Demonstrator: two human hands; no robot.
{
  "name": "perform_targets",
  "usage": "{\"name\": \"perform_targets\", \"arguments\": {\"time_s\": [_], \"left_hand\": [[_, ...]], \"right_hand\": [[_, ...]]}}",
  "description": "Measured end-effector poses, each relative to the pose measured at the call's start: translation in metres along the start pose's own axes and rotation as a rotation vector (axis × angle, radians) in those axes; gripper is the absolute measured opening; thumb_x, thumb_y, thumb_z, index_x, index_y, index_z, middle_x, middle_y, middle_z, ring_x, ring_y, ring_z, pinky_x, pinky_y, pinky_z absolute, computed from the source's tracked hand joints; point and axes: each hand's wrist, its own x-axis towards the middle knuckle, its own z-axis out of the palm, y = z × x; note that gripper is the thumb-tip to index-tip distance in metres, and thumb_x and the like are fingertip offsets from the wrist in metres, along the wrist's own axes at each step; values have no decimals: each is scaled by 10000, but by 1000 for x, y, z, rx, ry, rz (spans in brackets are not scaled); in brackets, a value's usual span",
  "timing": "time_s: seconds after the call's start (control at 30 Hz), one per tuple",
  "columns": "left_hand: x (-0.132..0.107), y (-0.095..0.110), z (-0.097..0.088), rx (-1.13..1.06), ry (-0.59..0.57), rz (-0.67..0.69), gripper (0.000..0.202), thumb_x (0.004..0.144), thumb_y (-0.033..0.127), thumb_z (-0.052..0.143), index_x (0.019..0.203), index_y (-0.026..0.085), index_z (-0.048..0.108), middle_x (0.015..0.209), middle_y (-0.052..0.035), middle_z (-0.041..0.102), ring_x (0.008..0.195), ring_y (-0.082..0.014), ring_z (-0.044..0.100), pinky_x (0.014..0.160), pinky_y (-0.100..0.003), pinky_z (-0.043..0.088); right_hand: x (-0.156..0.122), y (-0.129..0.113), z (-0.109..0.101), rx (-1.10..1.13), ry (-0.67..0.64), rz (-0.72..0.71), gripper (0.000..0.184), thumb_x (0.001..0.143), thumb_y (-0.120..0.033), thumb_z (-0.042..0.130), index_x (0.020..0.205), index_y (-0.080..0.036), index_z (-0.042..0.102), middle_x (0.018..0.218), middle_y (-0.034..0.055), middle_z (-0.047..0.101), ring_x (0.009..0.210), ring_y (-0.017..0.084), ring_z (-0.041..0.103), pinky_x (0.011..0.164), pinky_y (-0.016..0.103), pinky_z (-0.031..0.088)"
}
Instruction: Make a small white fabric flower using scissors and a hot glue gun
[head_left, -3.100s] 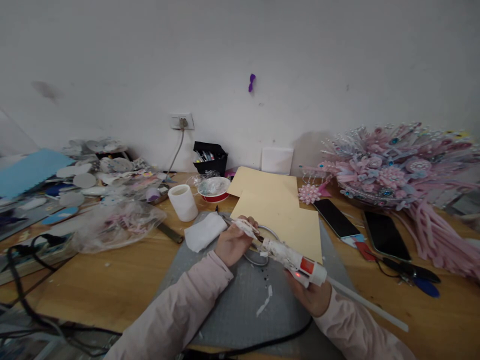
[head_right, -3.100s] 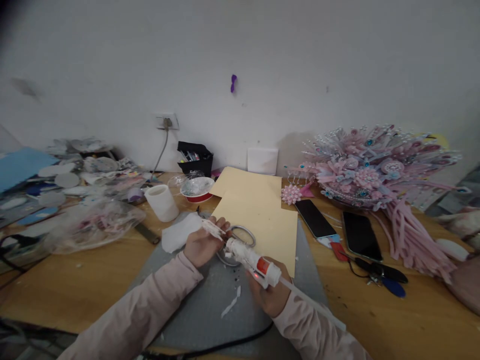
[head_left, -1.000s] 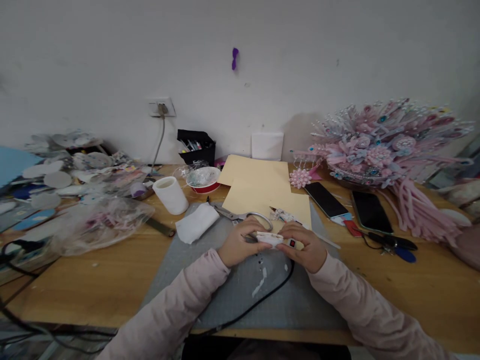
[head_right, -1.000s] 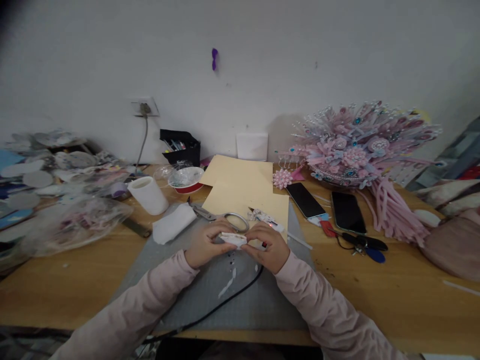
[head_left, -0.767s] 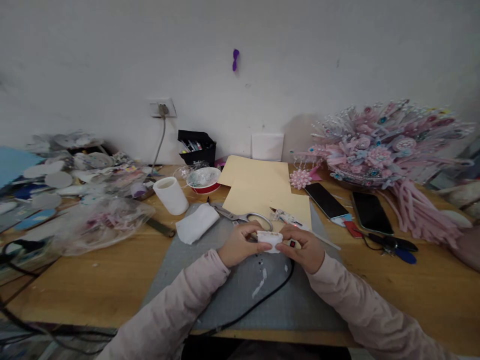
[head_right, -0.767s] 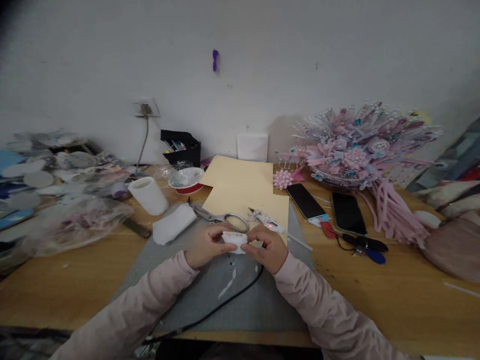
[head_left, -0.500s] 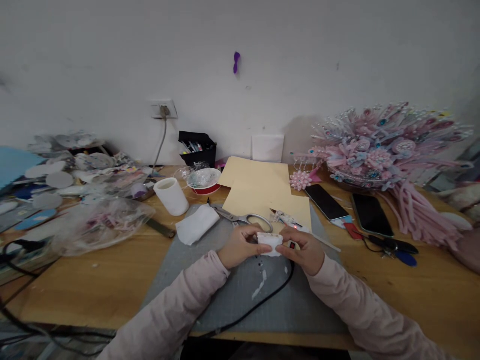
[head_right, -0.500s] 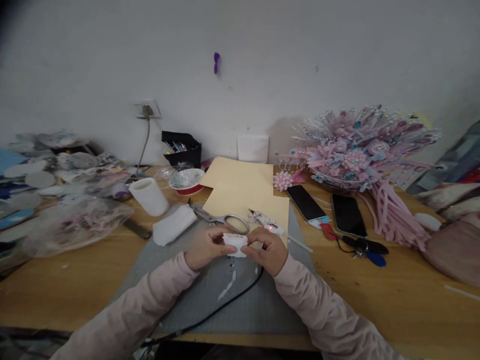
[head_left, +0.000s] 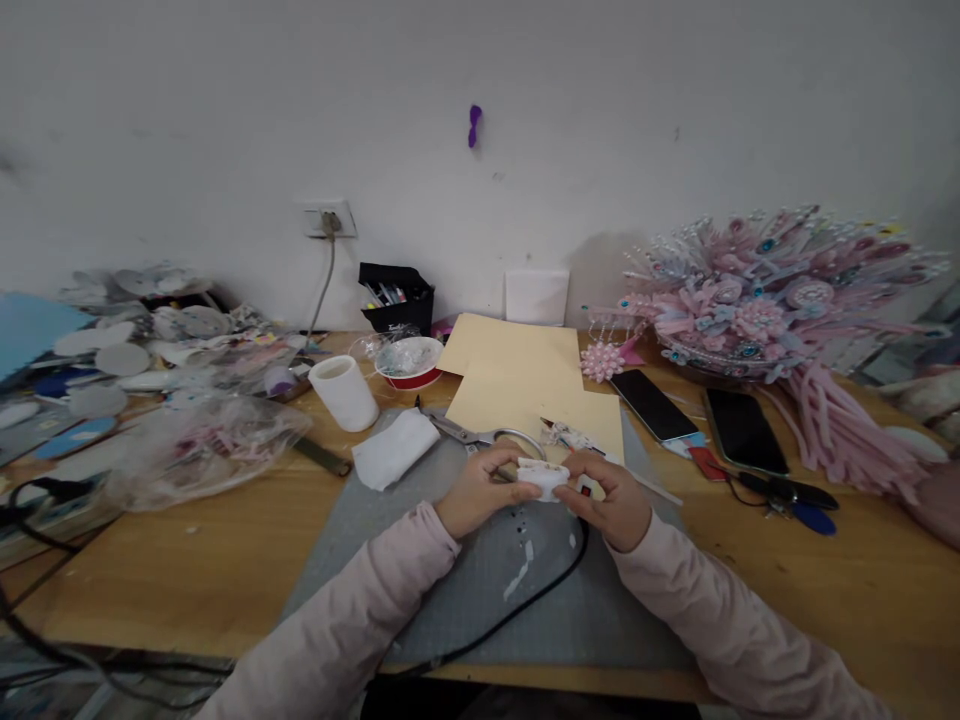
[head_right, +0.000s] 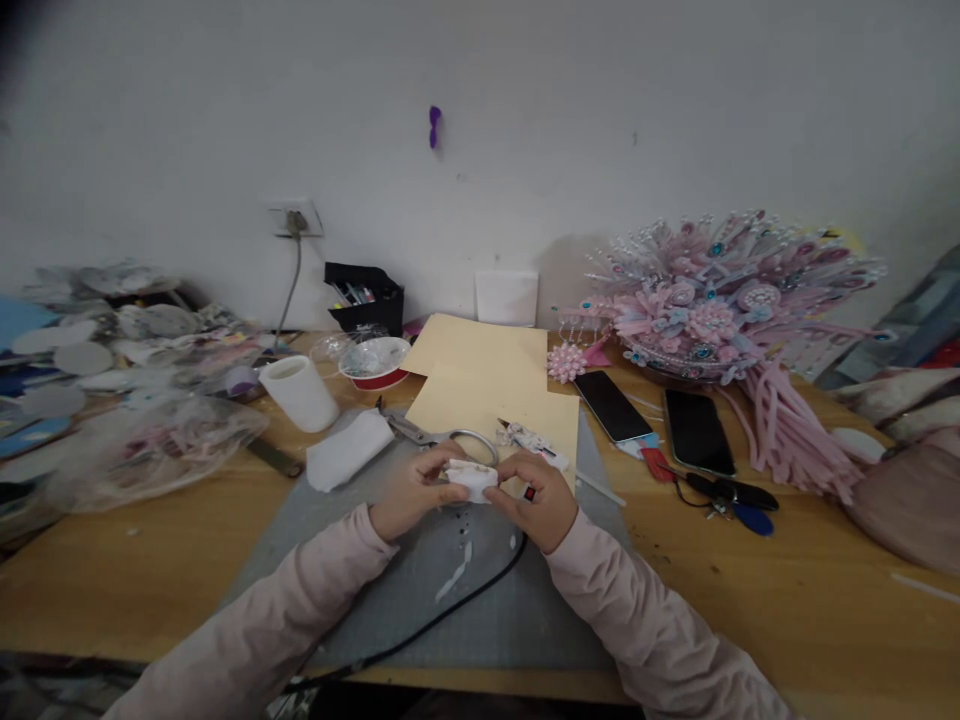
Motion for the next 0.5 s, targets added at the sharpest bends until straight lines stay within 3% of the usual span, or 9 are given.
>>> {"name": "perform_targets", "arguments": {"time_s": [0.3, 0.5], "left_hand": [[-1, -4, -5, 22, -80, 94, 282, 641, 374, 668, 773, 134, 604, 760, -44, 563, 748, -158, 508, 692, -273, 379], [-1, -3, -6, 124, -59, 216, 213, 674, 313, 649, 774, 142, 571, 775, -49, 574, 769, -156, 516, 712, -289, 394]], "right_hand": [[-1, -1, -1, 36, 15, -41, 85, 737, -248, 573, 677, -191, 551, 637, 21, 604, 611, 147, 562, 674, 306, 442], [1, -1, -1, 102, 26, -52, 26, 725, -216, 592, 741, -195, 596, 662, 39, 615, 635, 160, 570, 642, 306, 448]]}}
